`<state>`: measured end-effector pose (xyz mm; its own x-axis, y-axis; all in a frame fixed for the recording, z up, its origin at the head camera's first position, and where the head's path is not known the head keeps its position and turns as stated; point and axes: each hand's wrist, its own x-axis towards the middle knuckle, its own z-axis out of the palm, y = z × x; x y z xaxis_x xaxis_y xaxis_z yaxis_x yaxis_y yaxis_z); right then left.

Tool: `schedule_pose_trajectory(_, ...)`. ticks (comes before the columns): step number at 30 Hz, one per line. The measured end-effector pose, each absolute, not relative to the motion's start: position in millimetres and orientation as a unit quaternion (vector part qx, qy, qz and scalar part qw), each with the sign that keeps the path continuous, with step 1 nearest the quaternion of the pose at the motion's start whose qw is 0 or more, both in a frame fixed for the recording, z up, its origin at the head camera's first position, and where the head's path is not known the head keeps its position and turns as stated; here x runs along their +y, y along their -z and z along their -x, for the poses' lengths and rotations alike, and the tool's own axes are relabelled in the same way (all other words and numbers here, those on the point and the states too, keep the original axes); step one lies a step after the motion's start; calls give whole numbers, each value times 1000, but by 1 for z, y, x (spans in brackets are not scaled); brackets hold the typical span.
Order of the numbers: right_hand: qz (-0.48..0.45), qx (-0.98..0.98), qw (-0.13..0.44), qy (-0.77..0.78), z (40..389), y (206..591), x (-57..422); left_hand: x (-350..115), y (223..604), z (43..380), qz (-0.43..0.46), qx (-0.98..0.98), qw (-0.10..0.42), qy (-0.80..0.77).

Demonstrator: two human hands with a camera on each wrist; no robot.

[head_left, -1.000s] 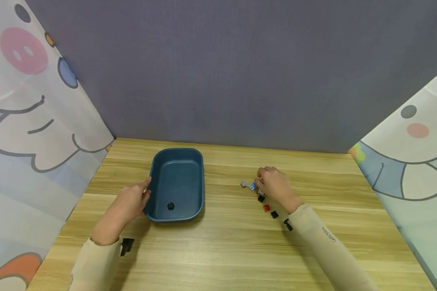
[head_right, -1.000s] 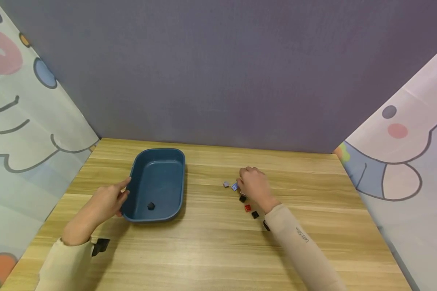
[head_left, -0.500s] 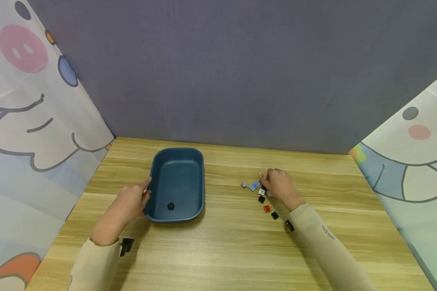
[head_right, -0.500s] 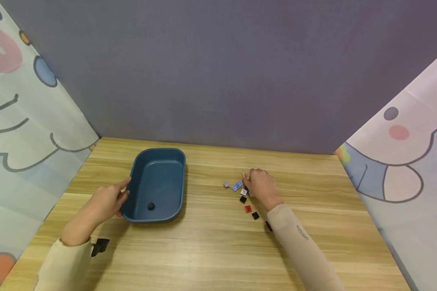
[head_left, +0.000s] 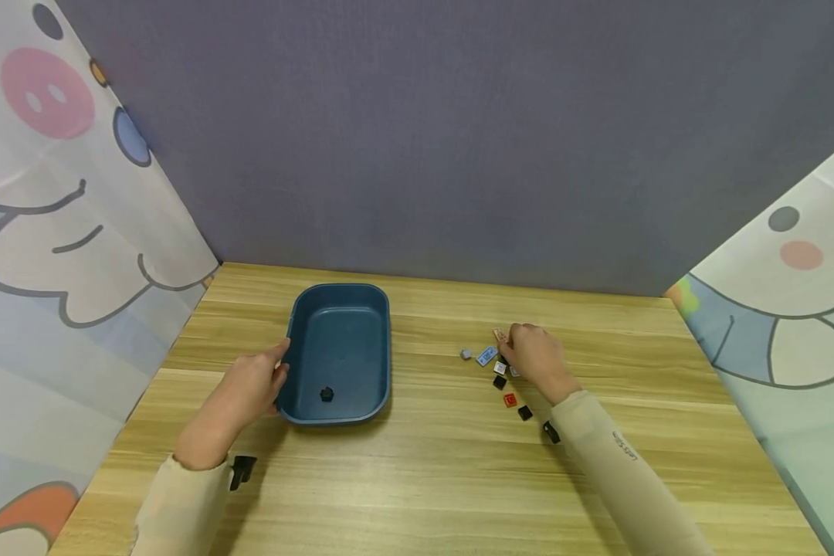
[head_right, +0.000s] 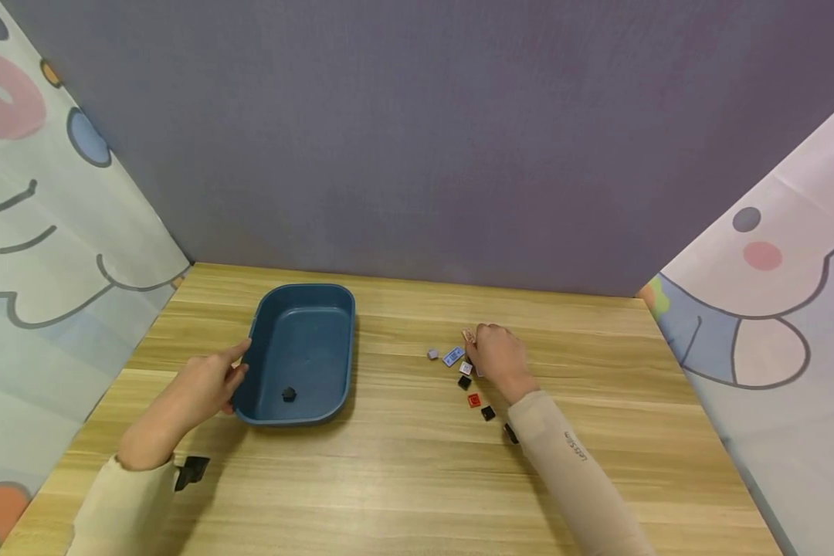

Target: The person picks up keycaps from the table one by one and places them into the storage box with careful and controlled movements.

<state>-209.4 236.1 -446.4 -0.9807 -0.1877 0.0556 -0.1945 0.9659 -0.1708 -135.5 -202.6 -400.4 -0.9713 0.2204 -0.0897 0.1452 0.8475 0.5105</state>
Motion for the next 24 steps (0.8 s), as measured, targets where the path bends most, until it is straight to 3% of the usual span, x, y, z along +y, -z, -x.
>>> schedule_pose_trajectory(12,-115,-987,49,-96,208,433,221,-203,401,134,-94,959,75,-258)
schedule_pose_trajectory(24,-212,-966,101,-112,206,405,171,-204,402,135,-97,959,69,-255)
